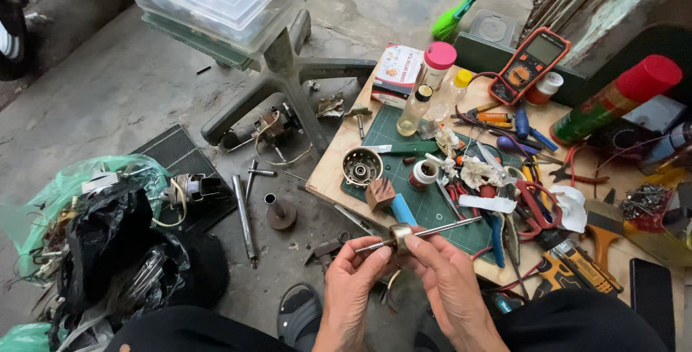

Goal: The person applies liquid from a bottle onto a metal rod, then inserts the rod into a cylindrical motor component. They rotate the component to check the fit and alignment, handling the parts by hand throughout the process.

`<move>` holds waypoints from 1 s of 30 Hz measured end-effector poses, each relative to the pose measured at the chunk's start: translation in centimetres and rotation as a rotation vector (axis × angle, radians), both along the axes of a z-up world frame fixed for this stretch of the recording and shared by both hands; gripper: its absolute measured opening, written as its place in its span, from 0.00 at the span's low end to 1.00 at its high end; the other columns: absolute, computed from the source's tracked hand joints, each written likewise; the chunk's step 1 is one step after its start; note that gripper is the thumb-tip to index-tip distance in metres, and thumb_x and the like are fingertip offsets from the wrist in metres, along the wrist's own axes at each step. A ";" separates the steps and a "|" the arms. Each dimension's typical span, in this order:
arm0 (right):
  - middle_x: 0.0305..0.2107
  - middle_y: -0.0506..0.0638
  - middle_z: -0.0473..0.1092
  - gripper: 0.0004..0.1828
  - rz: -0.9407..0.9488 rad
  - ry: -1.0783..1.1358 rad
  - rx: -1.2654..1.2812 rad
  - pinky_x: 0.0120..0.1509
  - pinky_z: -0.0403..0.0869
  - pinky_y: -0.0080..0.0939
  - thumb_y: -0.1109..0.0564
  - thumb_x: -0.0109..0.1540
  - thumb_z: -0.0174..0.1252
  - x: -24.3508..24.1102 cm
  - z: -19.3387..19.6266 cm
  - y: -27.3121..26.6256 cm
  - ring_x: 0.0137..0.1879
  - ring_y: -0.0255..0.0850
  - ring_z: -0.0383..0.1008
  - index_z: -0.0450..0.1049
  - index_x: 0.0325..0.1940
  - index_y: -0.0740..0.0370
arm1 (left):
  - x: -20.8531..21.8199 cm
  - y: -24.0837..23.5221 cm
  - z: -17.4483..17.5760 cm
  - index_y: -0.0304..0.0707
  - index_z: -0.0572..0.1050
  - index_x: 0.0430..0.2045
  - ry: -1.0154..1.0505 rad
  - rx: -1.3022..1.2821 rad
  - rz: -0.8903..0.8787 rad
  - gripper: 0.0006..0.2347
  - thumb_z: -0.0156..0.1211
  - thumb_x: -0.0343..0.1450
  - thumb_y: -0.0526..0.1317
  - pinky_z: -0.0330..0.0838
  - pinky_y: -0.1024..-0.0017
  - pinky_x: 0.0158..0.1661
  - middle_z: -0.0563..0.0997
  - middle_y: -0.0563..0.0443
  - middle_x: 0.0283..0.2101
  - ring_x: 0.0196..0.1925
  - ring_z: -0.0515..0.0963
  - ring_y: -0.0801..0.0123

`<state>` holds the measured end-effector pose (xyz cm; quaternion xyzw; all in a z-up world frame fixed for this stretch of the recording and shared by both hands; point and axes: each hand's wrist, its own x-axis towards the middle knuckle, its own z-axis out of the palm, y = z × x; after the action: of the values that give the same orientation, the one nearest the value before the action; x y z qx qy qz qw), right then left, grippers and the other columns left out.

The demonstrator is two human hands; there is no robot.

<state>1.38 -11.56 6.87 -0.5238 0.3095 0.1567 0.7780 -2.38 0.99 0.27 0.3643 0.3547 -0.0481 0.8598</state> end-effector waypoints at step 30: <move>0.49 0.67 0.83 0.14 -0.104 -0.055 0.181 0.59 0.77 0.50 0.62 0.69 0.60 1.0 -7.7 -2.8 0.51 0.51 0.80 0.81 0.55 0.74 | -0.7 -4.4 -10.1 0.30 0.70 0.69 -0.330 -0.188 -0.064 0.34 0.77 0.65 0.33 0.73 0.57 0.69 0.83 0.32 0.69 0.68 0.83 0.53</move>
<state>2.35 -14.37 -0.85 -0.4385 0.2995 0.1289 0.8375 -3.08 -3.43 -9.85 0.2963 0.1911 -0.0479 0.9346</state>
